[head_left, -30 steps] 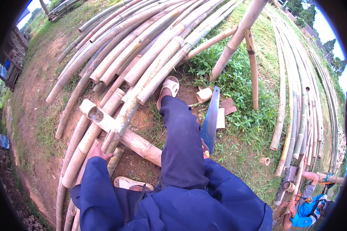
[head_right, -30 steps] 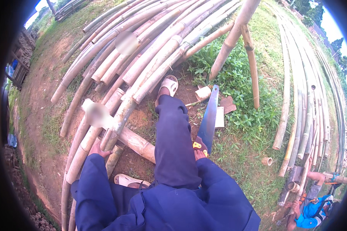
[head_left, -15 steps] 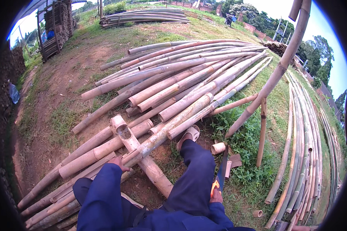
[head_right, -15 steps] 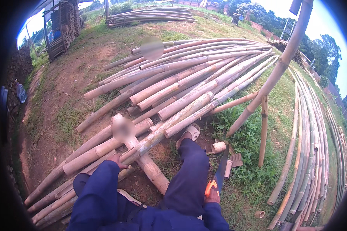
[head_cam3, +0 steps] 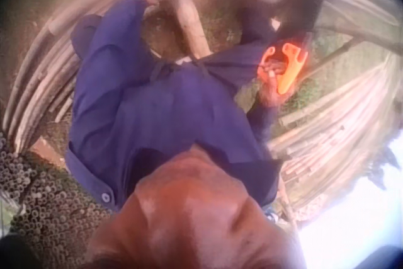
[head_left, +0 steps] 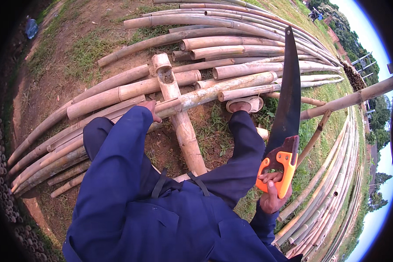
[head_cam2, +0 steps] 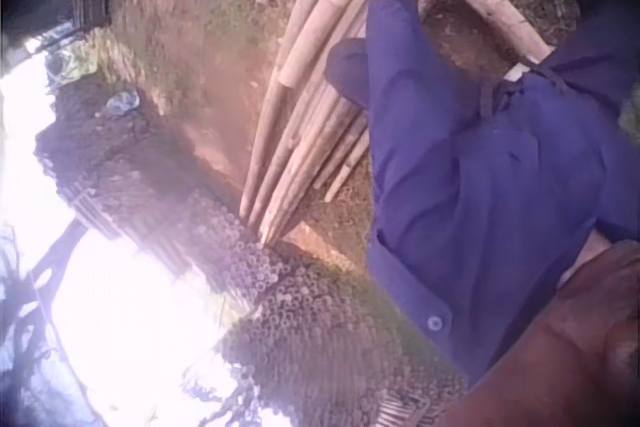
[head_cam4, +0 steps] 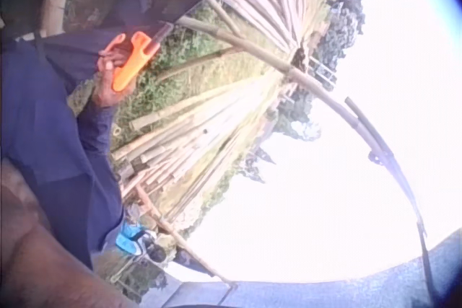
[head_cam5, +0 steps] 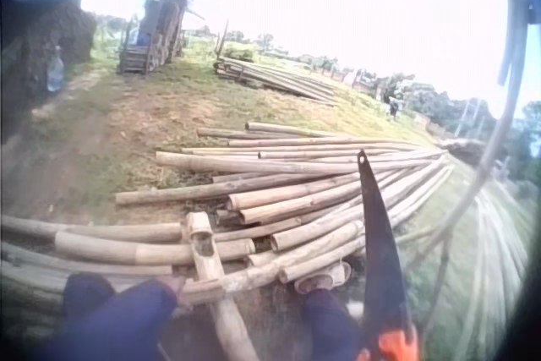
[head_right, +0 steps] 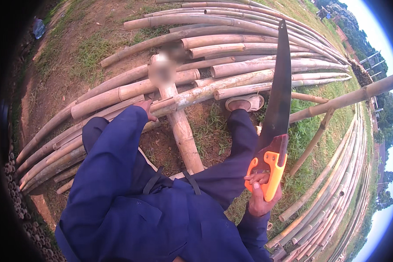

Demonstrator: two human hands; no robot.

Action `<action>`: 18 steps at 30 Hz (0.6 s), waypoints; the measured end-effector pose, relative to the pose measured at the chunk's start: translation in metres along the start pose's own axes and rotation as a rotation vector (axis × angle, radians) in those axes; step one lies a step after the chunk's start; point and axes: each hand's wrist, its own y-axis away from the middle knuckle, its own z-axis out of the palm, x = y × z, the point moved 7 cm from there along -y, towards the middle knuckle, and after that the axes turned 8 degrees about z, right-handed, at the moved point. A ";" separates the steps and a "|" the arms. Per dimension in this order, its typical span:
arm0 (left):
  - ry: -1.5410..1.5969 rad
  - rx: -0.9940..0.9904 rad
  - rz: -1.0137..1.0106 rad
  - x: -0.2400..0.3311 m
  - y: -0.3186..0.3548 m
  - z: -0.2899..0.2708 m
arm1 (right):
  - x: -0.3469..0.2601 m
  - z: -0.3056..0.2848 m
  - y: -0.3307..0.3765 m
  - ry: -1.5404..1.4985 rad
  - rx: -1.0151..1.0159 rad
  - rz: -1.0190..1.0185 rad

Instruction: The person selects bamboo poles from a pile, positions them on a makeshift sawhorse, and cuts them to length using a hand saw. The cut pieces are set aside, and the process is repeated with additional poles.

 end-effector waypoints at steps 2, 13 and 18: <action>0.001 -0.071 0.006 0.006 -0.004 0.002 | 0.023 0.029 -0.015 -0.119 -0.135 0.120; -0.044 -0.077 -0.006 0.010 0.004 -0.003 | 0.181 0.128 -0.024 0.235 -0.348 0.312; -0.041 -0.091 -0.016 0.008 0.004 -0.004 | 0.182 0.126 -0.018 0.322 -0.433 0.229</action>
